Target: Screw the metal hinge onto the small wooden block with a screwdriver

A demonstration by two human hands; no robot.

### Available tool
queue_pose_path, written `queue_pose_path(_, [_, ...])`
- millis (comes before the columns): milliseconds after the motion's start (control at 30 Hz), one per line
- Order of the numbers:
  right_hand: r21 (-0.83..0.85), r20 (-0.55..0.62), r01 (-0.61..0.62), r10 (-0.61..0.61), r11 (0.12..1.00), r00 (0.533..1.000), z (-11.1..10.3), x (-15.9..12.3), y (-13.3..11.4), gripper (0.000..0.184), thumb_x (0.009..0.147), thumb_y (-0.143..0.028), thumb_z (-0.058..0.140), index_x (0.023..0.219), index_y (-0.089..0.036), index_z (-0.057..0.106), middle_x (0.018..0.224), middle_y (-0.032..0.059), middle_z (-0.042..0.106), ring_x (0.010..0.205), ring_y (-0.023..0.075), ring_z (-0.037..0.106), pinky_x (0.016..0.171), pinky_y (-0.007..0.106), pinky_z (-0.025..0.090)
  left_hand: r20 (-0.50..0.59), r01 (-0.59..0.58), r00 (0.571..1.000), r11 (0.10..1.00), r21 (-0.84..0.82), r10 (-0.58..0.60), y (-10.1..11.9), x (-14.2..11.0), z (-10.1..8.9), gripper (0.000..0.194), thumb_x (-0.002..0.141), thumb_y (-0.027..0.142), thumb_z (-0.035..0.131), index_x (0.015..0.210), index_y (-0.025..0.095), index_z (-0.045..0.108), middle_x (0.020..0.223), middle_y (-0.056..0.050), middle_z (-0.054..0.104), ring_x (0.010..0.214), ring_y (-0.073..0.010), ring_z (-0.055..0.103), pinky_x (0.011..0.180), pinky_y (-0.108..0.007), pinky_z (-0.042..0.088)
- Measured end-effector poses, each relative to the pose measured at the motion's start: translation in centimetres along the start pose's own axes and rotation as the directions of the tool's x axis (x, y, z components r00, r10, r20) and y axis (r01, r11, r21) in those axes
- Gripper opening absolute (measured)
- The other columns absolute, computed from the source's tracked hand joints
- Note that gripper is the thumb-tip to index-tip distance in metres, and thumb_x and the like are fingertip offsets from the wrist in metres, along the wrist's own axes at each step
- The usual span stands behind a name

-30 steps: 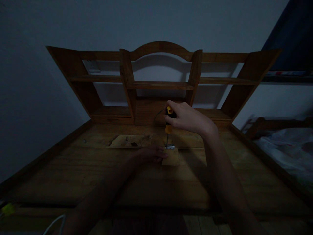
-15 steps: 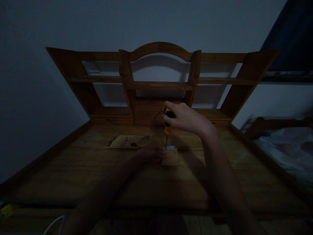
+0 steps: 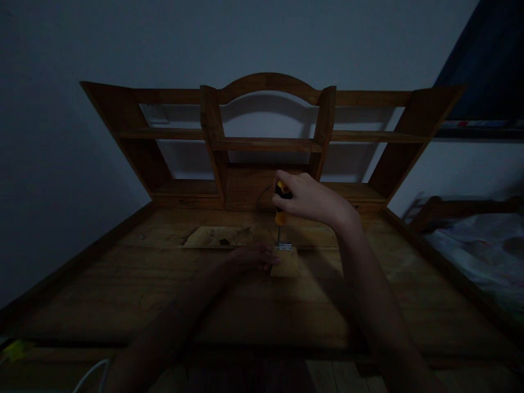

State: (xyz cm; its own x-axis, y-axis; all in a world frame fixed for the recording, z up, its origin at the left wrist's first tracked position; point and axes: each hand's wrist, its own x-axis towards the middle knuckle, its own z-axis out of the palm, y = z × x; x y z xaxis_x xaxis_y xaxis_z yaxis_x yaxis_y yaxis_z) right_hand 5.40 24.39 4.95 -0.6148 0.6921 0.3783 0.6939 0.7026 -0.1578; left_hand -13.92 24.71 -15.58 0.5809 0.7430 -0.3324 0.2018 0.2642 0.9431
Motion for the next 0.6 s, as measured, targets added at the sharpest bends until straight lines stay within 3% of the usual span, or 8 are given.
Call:
queue_pose_path(200, [0.001, 0.010, -0.006, 0.006, 1.000, 1.000, 0.16, -0.03, 0.11, 0.032, 0.088, -0.045, 0.053, 0.107, -0.019, 0.053, 0.088, 0.0063, 0.064, 0.074, 0.0191, 0.058, 0.065, 0.027, 0.037, 0.032, -0.015, 0.999, 1.000, -0.019, 0.015, 0.49, -0.31, 0.32, 0.040, 0.068, 0.047, 0.081, 0.073, 0.013, 0.061, 0.060, 0.002, 0.054, 0.049, -0.0063, 0.043, 0.044, -0.019, 0.025])
queue_pose_path(433, [0.028, 0.031, 0.086, -0.087, 0.996, 0.996, -0.14, -0.14, 0.09, 0.022, 0.090, -0.038, 0.051, 0.103, -0.020, 0.052, 0.089, 0.0057, 0.063, 0.080, 0.0191, 0.058, 0.068, 0.027, 0.037, 0.031, 0.008, 1.000, 1.000, -0.018, -0.007, 0.22, -0.02, 0.06, 0.044, 0.066, 0.049, 0.082, 0.070, 0.013, 0.058, 0.057, 0.002, 0.053, 0.049, -0.0068, 0.043, 0.045, -0.020, 0.027])
queue_pose_path(600, [0.022, 0.035, 0.046, -0.047, 0.999, 0.998, 0.12, -0.02, 0.09, 0.030, 0.089, -0.044, 0.053, 0.106, -0.020, 0.051, 0.087, 0.0056, 0.063, 0.075, 0.0195, 0.059, 0.066, 0.027, 0.036, 0.026, -0.018, 1.000, 1.000, 0.006, 0.017, 0.08, -0.05, -0.13, 0.042, 0.068, 0.049, 0.081, 0.072, 0.013, 0.059, 0.060, 0.001, 0.054, 0.050, -0.0069, 0.044, 0.045, -0.019, 0.025])
